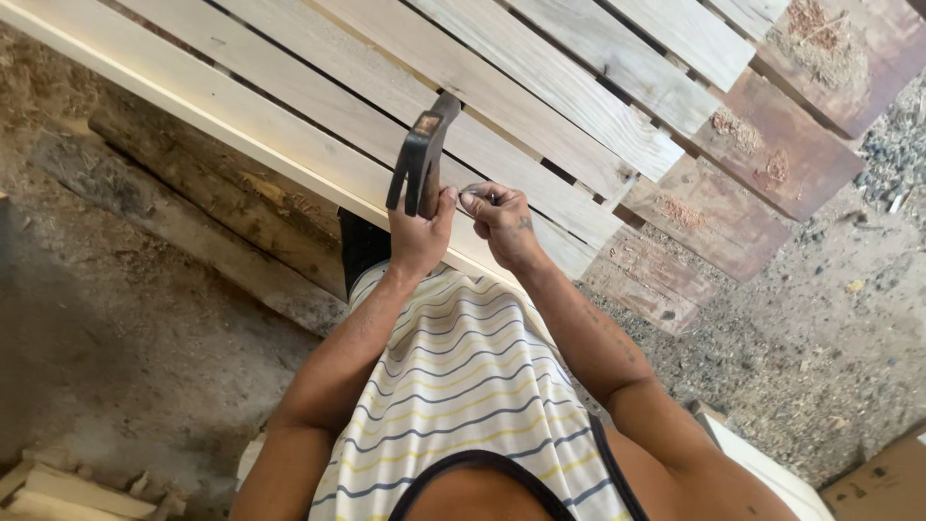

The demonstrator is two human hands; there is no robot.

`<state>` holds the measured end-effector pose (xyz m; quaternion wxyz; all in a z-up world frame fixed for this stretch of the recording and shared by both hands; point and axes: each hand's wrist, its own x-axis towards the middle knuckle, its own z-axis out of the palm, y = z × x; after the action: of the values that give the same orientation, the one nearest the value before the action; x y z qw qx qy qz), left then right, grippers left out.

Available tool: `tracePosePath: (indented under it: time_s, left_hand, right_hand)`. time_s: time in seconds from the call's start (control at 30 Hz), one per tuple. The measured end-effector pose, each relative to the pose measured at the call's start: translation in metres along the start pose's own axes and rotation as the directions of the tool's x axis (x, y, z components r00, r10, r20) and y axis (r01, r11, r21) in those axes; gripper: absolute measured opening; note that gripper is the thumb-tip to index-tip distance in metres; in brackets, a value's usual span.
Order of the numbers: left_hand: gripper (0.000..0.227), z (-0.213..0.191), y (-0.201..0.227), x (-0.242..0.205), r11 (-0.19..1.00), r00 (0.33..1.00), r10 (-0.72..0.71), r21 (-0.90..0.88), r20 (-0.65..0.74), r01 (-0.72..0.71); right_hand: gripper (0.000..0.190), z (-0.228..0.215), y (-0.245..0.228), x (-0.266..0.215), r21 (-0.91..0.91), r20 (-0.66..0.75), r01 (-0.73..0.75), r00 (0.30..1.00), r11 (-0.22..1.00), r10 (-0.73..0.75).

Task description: The person uses a hammer and a chisel to drive nails into a wooden pallet structure. They repeatedly position the chisel on nail heads and strike it with the hammer to secure the slats together.

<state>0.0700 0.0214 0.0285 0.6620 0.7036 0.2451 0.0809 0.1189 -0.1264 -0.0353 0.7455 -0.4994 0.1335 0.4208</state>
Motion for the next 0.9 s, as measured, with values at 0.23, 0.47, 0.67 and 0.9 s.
tracePosePath:
  time_s: [0.23,0.47,0.67,0.9]
  left_hand:
    - [0.028,-0.009,0.006,0.042,0.998,0.999,-0.04,0.044,-0.016,0.041]
    - [0.039,-0.018,0.017,0.095,0.98,0.989,-0.11,0.176,0.102,0.091]
    - [0.036,-0.008,0.021,0.115,0.955,0.983,-0.049,0.297,0.175,-0.005]
    - [0.03,0.012,0.022,0.141,0.893,0.969,0.122,0.403,0.216,-0.202]
  right_hand:
    - [0.02,-0.006,-0.054,0.092,-0.374,-0.153,0.293,0.916,0.88,-0.37]
    - [0.01,-0.047,-0.111,0.215,-0.838,0.259,0.535,0.558,0.103,-0.789]
    - [0.007,-0.042,-0.099,0.207,-0.868,0.325,0.495,0.505,-0.039,-0.8]
    - [0.006,-0.044,-0.109,0.21,-0.864,0.352,0.498,0.49,-0.076,-0.798]
